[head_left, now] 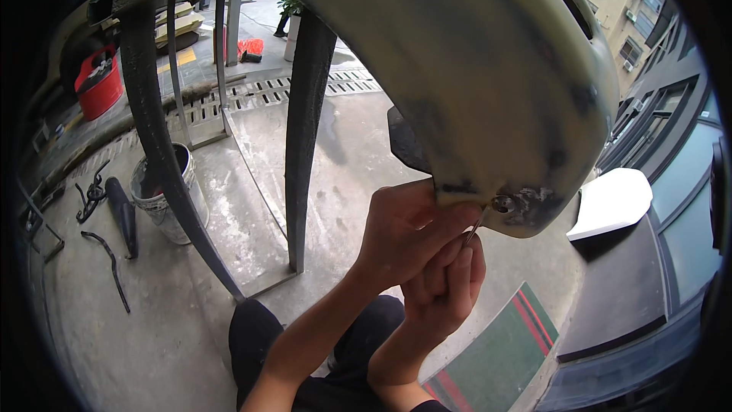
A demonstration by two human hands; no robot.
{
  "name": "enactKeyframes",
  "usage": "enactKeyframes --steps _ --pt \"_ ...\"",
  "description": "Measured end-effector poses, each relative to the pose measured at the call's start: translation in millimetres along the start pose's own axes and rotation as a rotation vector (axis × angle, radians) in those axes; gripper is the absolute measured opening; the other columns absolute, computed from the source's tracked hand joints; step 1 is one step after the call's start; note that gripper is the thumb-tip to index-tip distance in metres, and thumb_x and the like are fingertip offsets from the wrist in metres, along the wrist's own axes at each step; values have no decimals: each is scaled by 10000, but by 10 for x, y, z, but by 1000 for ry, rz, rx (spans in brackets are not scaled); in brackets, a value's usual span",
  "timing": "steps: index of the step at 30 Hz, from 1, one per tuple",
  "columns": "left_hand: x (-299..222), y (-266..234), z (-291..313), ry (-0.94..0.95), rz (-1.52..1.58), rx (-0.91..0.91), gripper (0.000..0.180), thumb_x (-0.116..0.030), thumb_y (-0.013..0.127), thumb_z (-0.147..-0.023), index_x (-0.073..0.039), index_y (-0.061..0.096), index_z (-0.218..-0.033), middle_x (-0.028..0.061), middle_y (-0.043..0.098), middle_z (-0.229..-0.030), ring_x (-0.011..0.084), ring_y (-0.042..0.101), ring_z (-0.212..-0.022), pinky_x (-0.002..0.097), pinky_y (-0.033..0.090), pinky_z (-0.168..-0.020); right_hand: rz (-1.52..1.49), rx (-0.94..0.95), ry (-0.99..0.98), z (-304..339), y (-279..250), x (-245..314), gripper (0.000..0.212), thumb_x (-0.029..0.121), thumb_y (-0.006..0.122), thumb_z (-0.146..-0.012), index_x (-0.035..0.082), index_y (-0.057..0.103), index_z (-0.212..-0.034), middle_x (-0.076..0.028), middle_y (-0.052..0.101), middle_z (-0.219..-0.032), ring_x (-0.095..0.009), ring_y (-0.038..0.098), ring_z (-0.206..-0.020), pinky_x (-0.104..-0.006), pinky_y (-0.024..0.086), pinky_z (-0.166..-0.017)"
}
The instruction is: The person uses a small metal tool to scrape and remove material from several spots on a detached car bumper. They work on multiple areas along the bumper's edge and surface, occasionally repositioning the part to access different sections.
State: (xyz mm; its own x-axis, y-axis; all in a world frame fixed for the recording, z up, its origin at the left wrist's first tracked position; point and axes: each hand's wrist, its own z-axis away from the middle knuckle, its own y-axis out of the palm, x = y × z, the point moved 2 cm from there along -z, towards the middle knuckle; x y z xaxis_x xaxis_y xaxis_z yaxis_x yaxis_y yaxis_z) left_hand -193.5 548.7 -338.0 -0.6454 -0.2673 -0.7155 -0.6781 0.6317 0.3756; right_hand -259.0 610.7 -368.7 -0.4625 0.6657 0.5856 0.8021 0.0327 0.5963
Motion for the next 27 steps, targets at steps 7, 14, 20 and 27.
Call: enactKeyframes --steps 7,14,20,27 --pt "-30 18 4 75 -15 -94 178 -2 664 -824 82 629 -976 98 680 -896 107 621 -824 243 507 -722 -27 11 -27 31 31 -37 270 192 420 -975 10 432 -777 41 313 -497 -28 212 -357 -215 178 -339" --pt "0 56 -3 84 -43 -87 144 -6 640 -834 72 631 -954 93 678 -875 103 616 -810 239 495 -703 72 -87 11 74 70 56 257 194 414 -982 21 437 -794 48 288 -510 -28 189 -373 -217 162 -344" --pt "-17 83 17 142 -83 -122 140 -65 603 -869 58 619 -935 78 663 -845 103 603 -792 243 477 -685 138 -78 45 85 108 132 238 198 395 -997 23 464 -851 62 256 -501 -25 147 -368 -217 142 -335" --pt "-5 38 36 146 -132 -104 164 -89 581 -891 60 614 -950 86 659 -863 104 600 -804 237 470 -677 186 -141 -5 46 109 97 294 226 449 -977 -9 480 -803 43 346 -491 -23 230 -355 -208 164 -349"
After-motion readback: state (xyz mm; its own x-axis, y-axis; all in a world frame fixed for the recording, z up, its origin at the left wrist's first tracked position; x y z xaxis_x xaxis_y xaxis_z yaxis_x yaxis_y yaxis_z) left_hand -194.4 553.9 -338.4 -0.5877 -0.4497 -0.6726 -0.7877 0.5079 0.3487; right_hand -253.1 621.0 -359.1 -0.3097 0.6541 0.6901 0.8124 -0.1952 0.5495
